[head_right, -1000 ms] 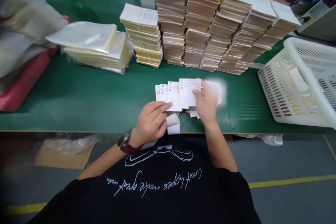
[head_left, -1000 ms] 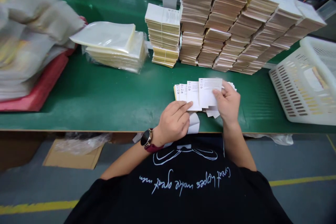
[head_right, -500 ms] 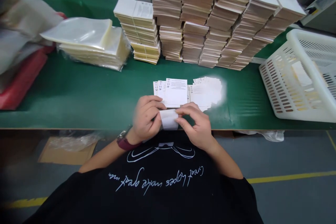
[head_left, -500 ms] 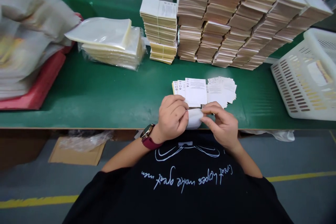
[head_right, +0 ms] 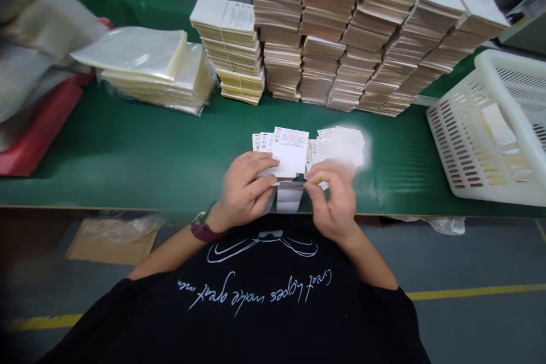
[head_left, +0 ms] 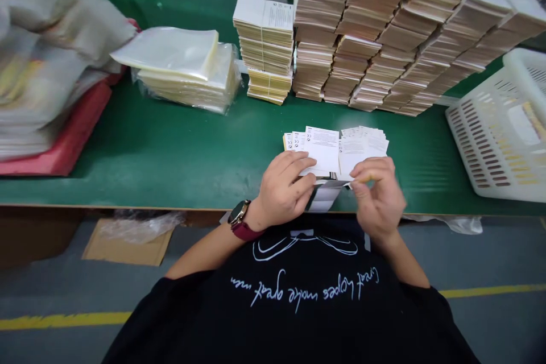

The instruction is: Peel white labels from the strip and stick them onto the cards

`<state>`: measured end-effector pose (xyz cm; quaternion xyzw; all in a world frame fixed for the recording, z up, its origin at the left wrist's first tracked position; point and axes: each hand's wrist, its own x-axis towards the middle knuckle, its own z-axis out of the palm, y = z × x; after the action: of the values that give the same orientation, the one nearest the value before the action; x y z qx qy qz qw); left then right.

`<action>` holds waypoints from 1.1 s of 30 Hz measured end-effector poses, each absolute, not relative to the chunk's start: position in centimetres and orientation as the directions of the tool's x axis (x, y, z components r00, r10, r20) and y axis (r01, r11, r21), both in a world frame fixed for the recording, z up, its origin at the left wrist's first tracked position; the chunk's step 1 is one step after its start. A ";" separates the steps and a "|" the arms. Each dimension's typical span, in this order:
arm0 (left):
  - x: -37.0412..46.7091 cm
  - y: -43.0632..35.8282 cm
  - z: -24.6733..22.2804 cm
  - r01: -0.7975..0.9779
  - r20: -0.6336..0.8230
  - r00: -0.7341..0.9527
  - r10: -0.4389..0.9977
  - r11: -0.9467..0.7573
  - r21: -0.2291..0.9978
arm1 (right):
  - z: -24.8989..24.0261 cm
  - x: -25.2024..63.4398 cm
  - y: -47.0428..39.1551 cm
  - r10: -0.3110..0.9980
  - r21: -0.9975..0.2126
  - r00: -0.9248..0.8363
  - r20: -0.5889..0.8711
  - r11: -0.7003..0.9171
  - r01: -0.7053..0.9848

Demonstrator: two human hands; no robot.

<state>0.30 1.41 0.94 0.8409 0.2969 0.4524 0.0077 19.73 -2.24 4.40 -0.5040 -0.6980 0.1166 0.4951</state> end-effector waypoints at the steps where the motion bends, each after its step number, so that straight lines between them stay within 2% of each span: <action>1: 0.4 1.4 0.8 0.495 0.755 0.416 0.507 -0.822 0.280 | 4.4 20.1 -1.7 0.834 -0.733 0.075 0.546 0.433 0.524; 3: 0.4 1.4 0.7 0.499 0.749 0.422 0.510 -0.821 0.277 | 4.3 20.8 -0.2 0.861 -0.846 0.208 0.463 0.360 0.393; 5: 0.5 1.4 0.6 0.497 0.741 0.432 0.514 -0.821 0.281 | 4.0 21.2 1.5 0.887 -0.906 0.275 0.371 0.280 0.317; 11: 0.6 1.2 0.7 0.498 0.753 0.409 0.515 -0.818 0.289 | 2.5 20.2 4.3 0.953 -0.960 0.237 0.186 0.125 0.249; 17: 0.5 1.0 0.3 0.500 0.760 0.392 0.518 -0.814 0.297 | 2.3 18.6 4.2 0.965 -0.952 0.216 0.152 0.085 0.294; 22: 0.4 0.9 0.2 0.514 0.744 0.405 0.531 -0.806 0.295 | 3.0 18.1 4.2 0.956 -0.918 0.211 0.206 0.114 0.379; 26: 0.5 1.0 0.4 0.494 0.737 0.442 0.512 -0.824 0.276 | 3.1 17.8 4.1 0.951 -0.833 0.146 0.274 0.158 0.530; 28: 0.6 1.0 0.5 0.494 0.745 0.447 0.495 -0.831 0.256 | 3.0 17.7 3.9 0.940 -0.705 0.075 0.333 0.196 0.682; 31: 0.7 1.1 0.6 0.507 0.751 0.443 0.489 -0.828 0.241 | 2.9 17.9 3.6 0.919 -0.416 0.007 0.393 0.171 0.893; 32: 0.7 1.1 0.6 0.508 0.751 0.443 0.489 -0.827 0.240 | 2.9 18.0 3.6 0.923 -0.364 0.017 0.385 0.135 0.922; 33: 0.7 1.1 0.5 0.507 0.752 0.443 0.489 -0.828 0.239 | 3.0 18.2 3.6 0.935 -0.367 0.036 0.354 0.103 0.924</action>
<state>0.73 1.12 0.54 0.8493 0.2932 0.4390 -0.0105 18.15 3.59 2.97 -0.6695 -0.6941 0.0099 0.2642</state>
